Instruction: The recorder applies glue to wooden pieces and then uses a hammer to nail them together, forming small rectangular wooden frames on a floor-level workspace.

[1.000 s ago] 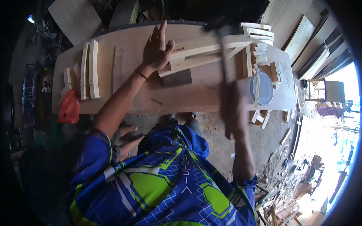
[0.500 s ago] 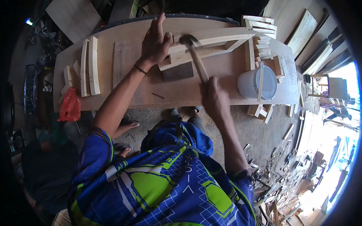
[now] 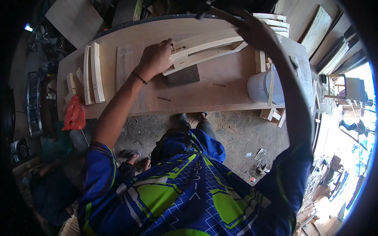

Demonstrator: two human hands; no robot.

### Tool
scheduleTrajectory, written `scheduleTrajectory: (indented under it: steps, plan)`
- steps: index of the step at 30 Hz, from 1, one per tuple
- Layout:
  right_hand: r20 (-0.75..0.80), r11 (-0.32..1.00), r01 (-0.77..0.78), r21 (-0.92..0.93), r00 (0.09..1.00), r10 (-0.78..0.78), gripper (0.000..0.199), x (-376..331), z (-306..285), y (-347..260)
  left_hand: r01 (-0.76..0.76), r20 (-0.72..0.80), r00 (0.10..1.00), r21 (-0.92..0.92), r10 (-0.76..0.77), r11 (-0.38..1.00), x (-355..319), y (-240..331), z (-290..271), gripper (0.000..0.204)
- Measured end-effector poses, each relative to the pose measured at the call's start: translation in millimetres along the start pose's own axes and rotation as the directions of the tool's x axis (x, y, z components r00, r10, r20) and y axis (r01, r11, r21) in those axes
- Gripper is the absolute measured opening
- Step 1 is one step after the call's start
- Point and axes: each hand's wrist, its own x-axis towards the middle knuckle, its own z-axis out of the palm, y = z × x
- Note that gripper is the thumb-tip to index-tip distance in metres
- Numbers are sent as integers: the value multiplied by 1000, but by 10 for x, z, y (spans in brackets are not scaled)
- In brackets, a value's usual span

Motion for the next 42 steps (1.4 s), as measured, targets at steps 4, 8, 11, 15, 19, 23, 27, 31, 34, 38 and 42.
scheduleTrajectory:
  steps: [4,8,11,15,19,23,27,31,34,38,42]
  plan:
    - [302,922,363,-136,901,-311,36,1128,399,34,-16,-102,995,-41,11,999,-140,172,-55,48]
    - [444,905,406,-130,839,-313,32,1492,1134,-240,-21,-180,984,-49,12,999,-150,272,-52,32]
    - [784,935,355,30,571,-242,36,1377,1400,-336,10,-134,991,-79,-21,997,-148,271,-56,42]
    - [659,820,571,33,605,-448,36,1319,974,-486,36,-68,997,-88,-42,995,-69,156,-113,45]
    - [403,956,160,-246,914,-49,33,1024,583,-458,11,-4,1000,-94,-11,996,-21,132,-124,49]
    - [-180,970,84,227,983,-43,26,133,352,-351,27,-354,913,-442,-202,896,-5,145,-134,63]
    - [15,624,-242,743,938,346,24,-791,-129,-1165,166,-404,728,-680,-553,715,76,-66,159,58]
    - [-492,519,282,807,807,326,41,-1192,-445,-1681,243,-301,569,-828,-765,506,89,-56,337,60]
    - [-495,201,477,856,868,49,66,-1503,-659,-1550,299,-190,503,-877,-843,376,101,-27,356,61]
    - [178,981,-187,52,968,175,17,-1346,297,-1532,391,-90,453,-874,-887,289,78,32,326,63]
    - [-14,948,-229,221,971,238,15,-1546,260,-1422,398,-64,447,-879,-892,263,46,15,337,63]
